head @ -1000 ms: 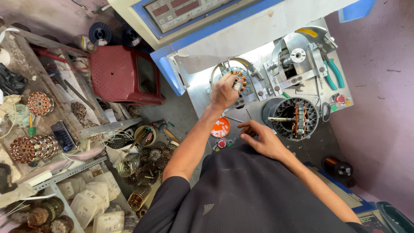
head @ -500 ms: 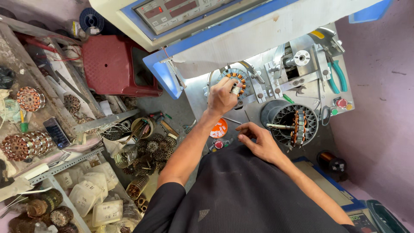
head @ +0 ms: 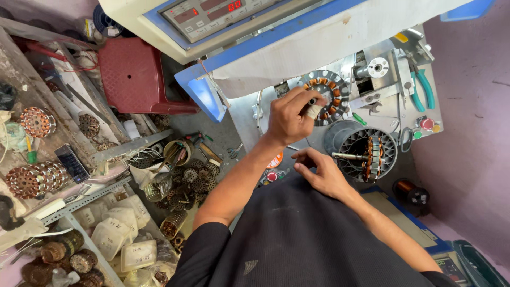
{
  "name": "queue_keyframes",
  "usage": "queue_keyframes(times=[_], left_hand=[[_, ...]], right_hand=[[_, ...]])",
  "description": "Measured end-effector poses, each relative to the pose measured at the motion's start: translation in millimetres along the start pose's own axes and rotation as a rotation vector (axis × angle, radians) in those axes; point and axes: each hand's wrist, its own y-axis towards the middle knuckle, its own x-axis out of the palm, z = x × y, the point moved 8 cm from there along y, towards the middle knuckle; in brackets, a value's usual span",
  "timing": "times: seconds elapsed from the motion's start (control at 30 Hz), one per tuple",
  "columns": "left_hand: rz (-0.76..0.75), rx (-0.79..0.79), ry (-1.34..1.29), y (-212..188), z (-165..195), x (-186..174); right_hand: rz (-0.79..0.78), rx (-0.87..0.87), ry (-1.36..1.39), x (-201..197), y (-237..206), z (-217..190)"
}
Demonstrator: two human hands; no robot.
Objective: The person assembles components of an electric motor using a winding machine, manipulating copper coils and metal stators by hand, and using pliers to trim wires.
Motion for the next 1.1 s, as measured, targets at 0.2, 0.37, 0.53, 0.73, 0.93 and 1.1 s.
queue_keyframes(times=[0.2, 0.37, 0.53, 0.73, 0.93, 1.1], left_hand=[[0.038, -0.135, -0.337, -24, 12, -33], [0.104, -0.493, -0.892, -99, -12, -36], [0.212, -0.561, -1.107, -156, -27, -47], [0.319, -0.612, -1.214, -195, -32, -54], [0.177, -0.564, -1.212, -203, -11, -53], [0.05, -0.521, -1.217, -206, 10, -42]], right_hand=[[0.15, 0.04, 0.374, -16, -12, 31], [0.154, -0.036, 0.8, -23, -35, 36], [-0.037, -0.222, 0.914, -8, -66, -12], [-0.003, -0.22, 0.801, 14, -88, -35], [0.068, -0.289, 0.78, 24, -121, -32], [0.17, -0.373, 0.809, 29, -151, -26]])
